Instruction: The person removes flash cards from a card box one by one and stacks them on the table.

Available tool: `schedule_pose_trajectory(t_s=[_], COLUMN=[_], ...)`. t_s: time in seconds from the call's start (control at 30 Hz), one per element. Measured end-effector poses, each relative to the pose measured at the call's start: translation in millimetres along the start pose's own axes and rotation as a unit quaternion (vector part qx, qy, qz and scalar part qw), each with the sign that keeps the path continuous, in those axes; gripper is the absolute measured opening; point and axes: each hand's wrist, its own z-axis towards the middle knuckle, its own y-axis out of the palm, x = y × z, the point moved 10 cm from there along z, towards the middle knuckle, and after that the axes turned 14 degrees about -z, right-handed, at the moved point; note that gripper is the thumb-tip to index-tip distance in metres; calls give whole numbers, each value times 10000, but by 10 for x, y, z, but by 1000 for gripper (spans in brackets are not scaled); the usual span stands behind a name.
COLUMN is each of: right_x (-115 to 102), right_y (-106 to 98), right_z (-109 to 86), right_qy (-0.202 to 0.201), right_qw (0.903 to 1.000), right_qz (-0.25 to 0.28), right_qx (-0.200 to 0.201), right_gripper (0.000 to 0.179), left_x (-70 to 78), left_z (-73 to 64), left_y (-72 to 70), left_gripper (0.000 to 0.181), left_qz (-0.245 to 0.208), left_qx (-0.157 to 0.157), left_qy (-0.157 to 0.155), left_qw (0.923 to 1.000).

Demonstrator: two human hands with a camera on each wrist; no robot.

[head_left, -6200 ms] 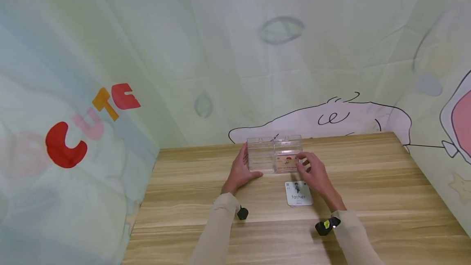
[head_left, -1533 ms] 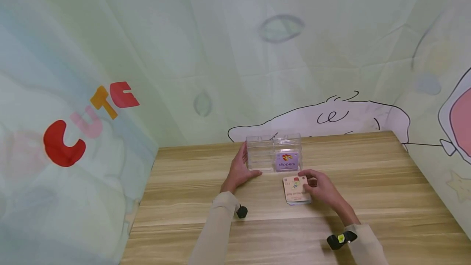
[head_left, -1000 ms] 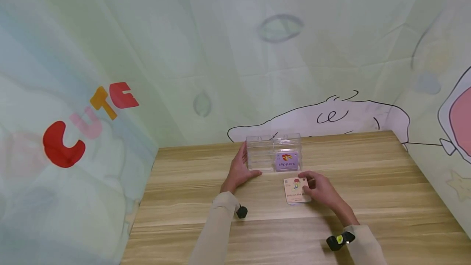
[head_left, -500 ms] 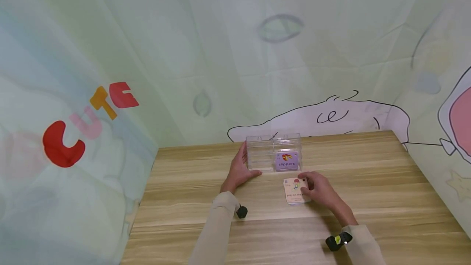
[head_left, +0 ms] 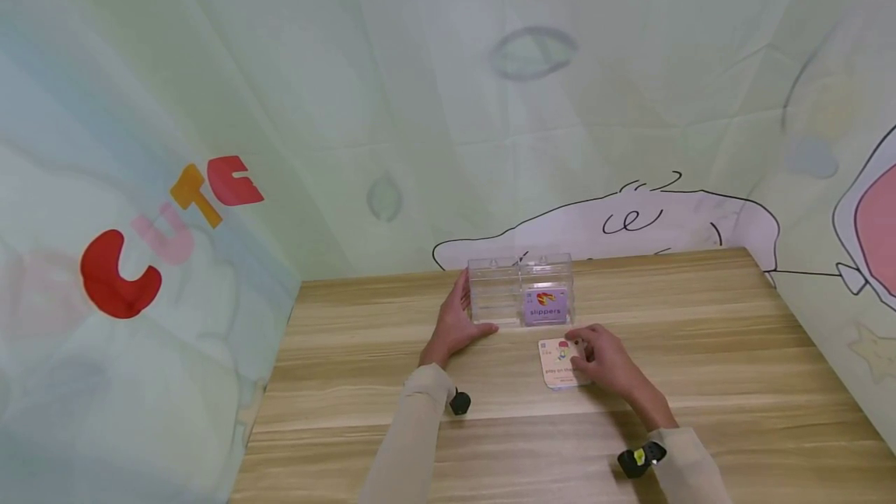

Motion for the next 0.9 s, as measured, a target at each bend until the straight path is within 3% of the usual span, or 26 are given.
schedule_pose_trajectory(t_s=[0.9], right_x=[-7], right_y=[53], right_z=[14], right_qy=[-127], right_qw=[9995], right_qz=[-297], right_qx=[-38], right_gripper=[33], left_x=[26], left_z=[-8], left_y=[-3], left_gripper=[129], left_qz=[-54], left_qx=[8], left_qy=[37], left_qw=[10000])
